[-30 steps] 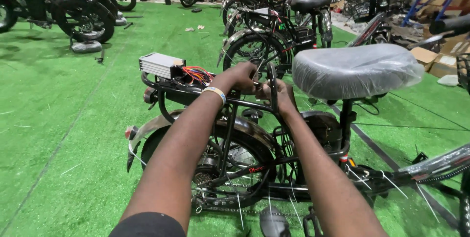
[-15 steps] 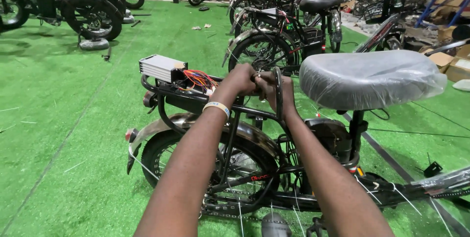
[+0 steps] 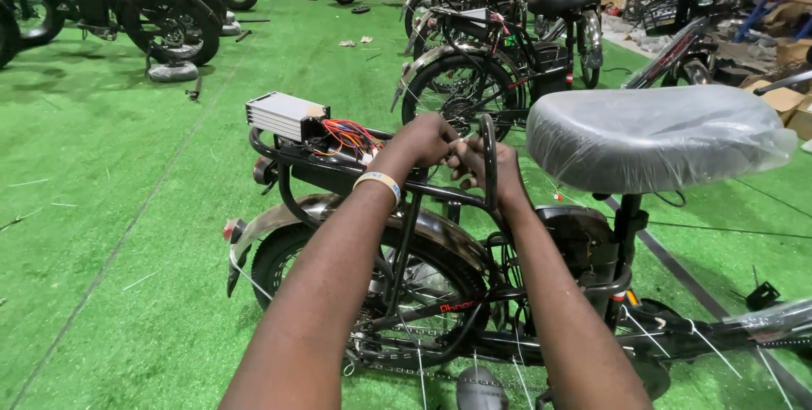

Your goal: Installing and securing an electronic controller to the rear rack of an electric bicycle using zip ties.

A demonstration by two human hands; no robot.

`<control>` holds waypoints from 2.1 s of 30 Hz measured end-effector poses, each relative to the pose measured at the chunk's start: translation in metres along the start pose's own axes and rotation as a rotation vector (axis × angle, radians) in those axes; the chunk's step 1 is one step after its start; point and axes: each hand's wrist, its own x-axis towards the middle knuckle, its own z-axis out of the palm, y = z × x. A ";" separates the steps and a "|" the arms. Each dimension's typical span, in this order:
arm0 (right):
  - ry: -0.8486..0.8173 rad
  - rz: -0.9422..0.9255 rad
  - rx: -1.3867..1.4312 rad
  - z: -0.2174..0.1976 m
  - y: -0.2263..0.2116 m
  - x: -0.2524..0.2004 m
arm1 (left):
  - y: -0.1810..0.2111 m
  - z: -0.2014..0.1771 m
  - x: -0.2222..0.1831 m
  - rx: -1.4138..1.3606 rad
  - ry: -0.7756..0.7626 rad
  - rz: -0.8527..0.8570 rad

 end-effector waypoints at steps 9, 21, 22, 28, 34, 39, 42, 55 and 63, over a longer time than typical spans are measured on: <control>0.092 -0.093 0.030 -0.015 0.020 -0.005 | -0.007 0.007 0.009 0.070 0.032 0.011; 0.051 -0.103 0.012 -0.017 0.031 0.002 | -0.010 0.008 0.013 0.068 -0.053 0.052; 0.049 -0.103 0.011 -0.017 0.030 0.002 | -0.008 0.007 0.012 0.066 -0.051 0.051; 0.024 -0.135 0.001 -0.012 0.024 -0.006 | -0.004 0.003 0.005 0.058 -0.061 0.031; 0.017 -0.187 -0.017 -0.011 0.016 -0.012 | -0.005 0.003 0.009 0.066 -0.054 0.046; 0.046 -0.213 -0.041 -0.004 0.008 -0.018 | -0.002 0.000 0.002 0.073 -0.052 0.048; 0.046 -0.206 -0.066 -0.003 0.006 -0.019 | -0.005 0.003 0.008 0.077 -0.041 0.053; 0.033 -0.143 -0.056 0.000 0.004 -0.015 | 0.000 -0.001 0.001 0.089 -0.053 0.053; 0.023 -0.054 -0.093 -0.005 0.010 -0.008 | -0.001 0.003 0.005 0.071 -0.056 0.055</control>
